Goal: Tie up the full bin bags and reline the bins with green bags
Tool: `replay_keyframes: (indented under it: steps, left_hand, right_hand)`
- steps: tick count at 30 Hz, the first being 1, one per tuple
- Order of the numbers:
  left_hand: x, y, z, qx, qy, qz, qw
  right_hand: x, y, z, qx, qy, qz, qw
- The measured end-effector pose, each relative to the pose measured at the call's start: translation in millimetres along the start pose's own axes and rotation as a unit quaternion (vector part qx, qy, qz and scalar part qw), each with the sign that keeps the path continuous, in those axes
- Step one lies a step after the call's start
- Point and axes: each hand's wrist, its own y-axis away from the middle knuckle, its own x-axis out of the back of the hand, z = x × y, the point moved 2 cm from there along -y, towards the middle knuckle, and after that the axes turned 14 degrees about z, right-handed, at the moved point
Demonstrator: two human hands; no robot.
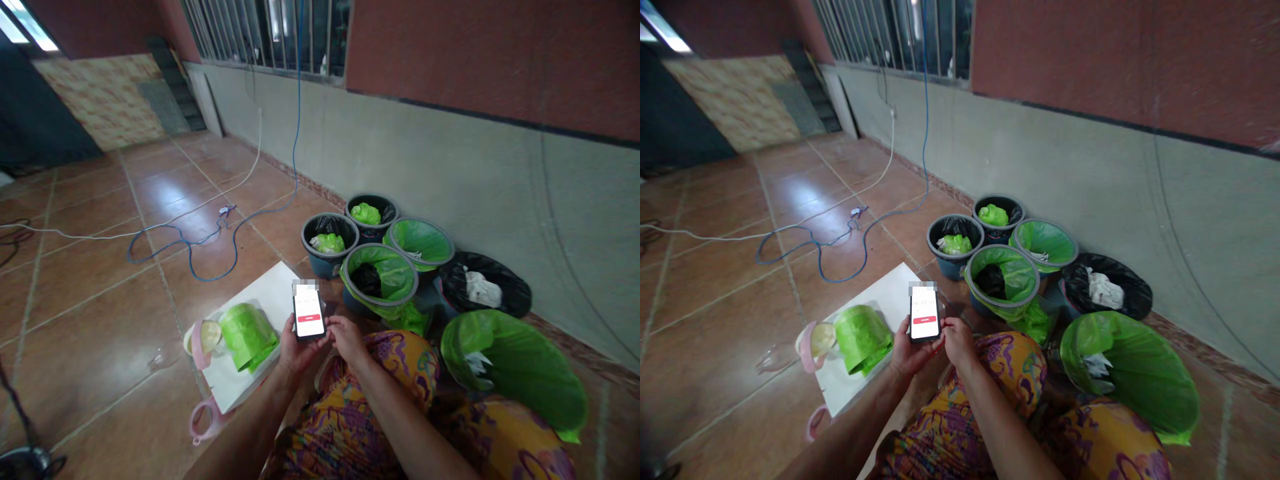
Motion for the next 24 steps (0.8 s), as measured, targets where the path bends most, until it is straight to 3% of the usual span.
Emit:
replay_keyframes:
  steps: [10,24]
  left_hand:
    - [-6.9,5.9,1.7,-0.007,0.006,0.045,0.999]
    - [1.1,-0.6,1.2,-0.001,0.002,0.017,1.0]
  right_hand:
    - [-2.6,-0.3,-1.2,-0.011,-0.003,-0.006,1.0]
    - [-3.8,0.8,-2.9,-0.028,-0.021,0.014,0.999]
